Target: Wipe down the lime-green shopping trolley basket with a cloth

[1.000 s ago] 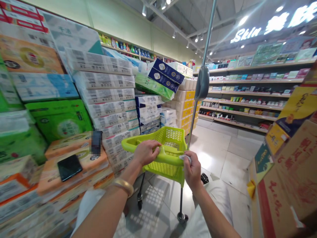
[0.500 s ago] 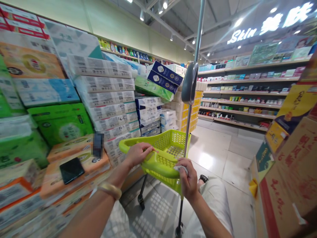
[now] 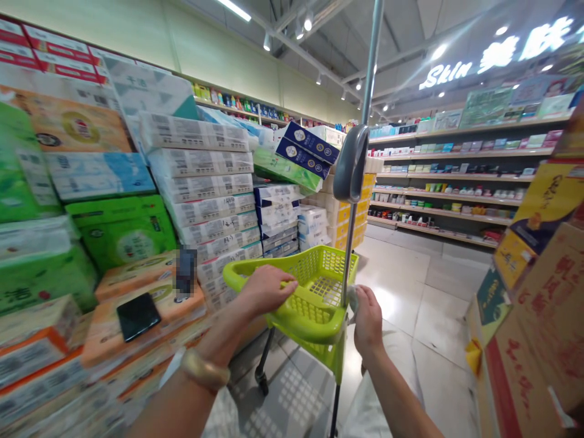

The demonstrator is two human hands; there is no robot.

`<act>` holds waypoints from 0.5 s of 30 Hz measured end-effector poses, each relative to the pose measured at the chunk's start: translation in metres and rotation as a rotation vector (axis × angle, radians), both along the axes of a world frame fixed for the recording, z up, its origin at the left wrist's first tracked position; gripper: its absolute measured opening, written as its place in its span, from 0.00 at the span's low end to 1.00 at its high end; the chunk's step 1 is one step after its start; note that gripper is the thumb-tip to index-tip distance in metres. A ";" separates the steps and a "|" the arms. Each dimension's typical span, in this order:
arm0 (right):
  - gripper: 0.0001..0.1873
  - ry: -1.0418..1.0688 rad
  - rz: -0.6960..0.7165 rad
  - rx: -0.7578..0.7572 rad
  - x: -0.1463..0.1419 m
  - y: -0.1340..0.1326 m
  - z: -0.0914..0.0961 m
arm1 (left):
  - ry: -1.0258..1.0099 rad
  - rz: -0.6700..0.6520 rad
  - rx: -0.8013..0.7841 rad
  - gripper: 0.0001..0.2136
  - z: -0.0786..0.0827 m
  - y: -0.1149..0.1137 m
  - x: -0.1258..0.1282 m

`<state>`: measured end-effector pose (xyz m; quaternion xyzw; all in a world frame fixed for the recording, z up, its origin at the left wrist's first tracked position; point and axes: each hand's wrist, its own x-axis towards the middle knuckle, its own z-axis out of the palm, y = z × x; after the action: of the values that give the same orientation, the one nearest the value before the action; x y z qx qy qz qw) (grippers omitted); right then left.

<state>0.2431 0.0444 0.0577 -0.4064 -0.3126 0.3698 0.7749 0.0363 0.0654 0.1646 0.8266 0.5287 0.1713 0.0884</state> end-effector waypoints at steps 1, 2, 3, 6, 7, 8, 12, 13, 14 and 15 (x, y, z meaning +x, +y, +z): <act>0.14 -0.005 0.068 0.013 -0.001 0.005 0.009 | -0.008 -0.028 0.063 0.22 0.001 -0.008 0.011; 0.14 -0.005 0.141 0.021 -0.002 0.009 0.018 | -0.032 -0.060 0.092 0.27 0.001 -0.017 0.024; 0.14 0.011 0.212 0.017 -0.003 0.012 0.029 | -0.054 -0.060 0.107 0.32 0.000 -0.026 0.036; 0.13 0.128 0.407 -0.029 -0.005 0.016 0.057 | -0.056 0.033 0.106 0.38 -0.010 -0.047 0.066; 0.13 0.160 0.453 -0.040 -0.006 0.017 0.064 | -0.068 0.042 0.099 0.38 -0.015 -0.050 0.072; 0.13 0.174 0.490 -0.044 -0.006 0.017 0.067 | -0.071 0.036 0.076 0.38 -0.019 -0.052 0.076; 0.17 0.119 0.516 -0.051 -0.009 0.012 0.057 | -0.046 0.045 -0.009 0.39 -0.033 -0.052 0.071; 0.18 0.086 0.507 -0.054 -0.011 0.011 0.051 | -0.051 0.043 -0.016 0.39 -0.035 -0.052 0.068; 0.19 0.050 0.497 -0.055 -0.013 0.009 0.046 | -0.061 0.035 -0.017 0.39 -0.036 -0.051 0.064; 0.20 0.017 0.492 -0.053 -0.016 0.008 0.042 | -0.072 0.023 -0.012 0.39 -0.036 -0.051 0.061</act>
<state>0.2274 0.0527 0.1001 -0.3351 -0.3858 0.5589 0.6531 0.0970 0.0142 0.1285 0.8132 0.5358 0.1988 0.1103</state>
